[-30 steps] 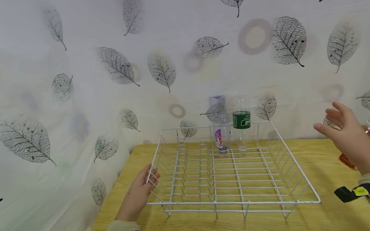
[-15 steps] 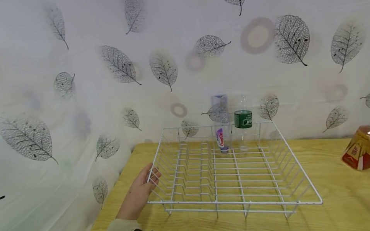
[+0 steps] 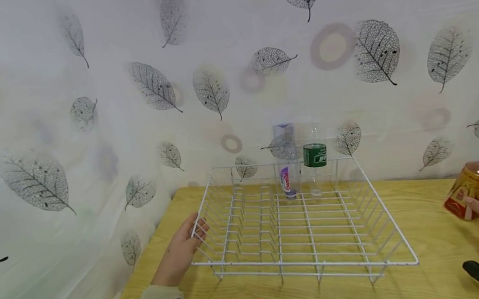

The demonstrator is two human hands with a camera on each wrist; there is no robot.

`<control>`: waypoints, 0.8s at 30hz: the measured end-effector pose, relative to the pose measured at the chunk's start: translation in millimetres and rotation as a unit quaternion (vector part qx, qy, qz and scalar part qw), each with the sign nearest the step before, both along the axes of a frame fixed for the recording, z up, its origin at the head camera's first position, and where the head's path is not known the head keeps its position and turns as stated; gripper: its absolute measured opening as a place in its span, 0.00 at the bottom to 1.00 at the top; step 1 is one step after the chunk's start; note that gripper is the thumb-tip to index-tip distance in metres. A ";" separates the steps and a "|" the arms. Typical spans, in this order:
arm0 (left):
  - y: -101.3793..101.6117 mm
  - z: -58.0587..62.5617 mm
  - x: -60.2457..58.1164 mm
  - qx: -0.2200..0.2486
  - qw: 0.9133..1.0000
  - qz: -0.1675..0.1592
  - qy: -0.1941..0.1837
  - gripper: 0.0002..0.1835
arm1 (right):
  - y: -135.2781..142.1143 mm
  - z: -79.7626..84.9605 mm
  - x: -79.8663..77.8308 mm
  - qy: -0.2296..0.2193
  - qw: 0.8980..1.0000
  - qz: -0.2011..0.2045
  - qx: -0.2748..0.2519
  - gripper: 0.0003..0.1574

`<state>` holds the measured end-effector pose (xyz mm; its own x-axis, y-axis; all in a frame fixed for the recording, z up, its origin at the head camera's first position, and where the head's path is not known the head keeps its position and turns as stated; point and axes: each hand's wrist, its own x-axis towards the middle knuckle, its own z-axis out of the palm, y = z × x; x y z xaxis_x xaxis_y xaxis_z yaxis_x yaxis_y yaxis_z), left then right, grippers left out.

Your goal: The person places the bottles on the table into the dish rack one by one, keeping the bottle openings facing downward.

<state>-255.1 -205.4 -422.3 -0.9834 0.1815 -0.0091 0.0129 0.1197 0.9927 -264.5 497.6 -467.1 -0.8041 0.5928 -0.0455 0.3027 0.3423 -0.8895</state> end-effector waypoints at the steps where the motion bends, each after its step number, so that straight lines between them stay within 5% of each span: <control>1: 0.3 -0.5 0.4 0.001 1.000 0.001 0.000 0.35 | -0.7 -1.4 -0.6 0.001 1.000 0.002 -0.005 0.68; 15: 1.7 0.5 0.6 0.005 1.000 0.004 0.004 0.34 | -4.0 -5.0 -17.7 0.013 0.999 0.013 -0.030 0.64; 24: 1.6 -0.4 0.2 0.006 1.000 0.005 0.004 0.33 | -4.1 -14.9 -22.1 0.007 1.000 0.024 0.012 0.57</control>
<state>-254.9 -203.7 -422.7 -0.9850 0.1726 -0.0001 0.0188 0.1084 0.9939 -286.6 493.5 -482.0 -0.8320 0.5544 -0.0203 0.2732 0.3775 -0.8848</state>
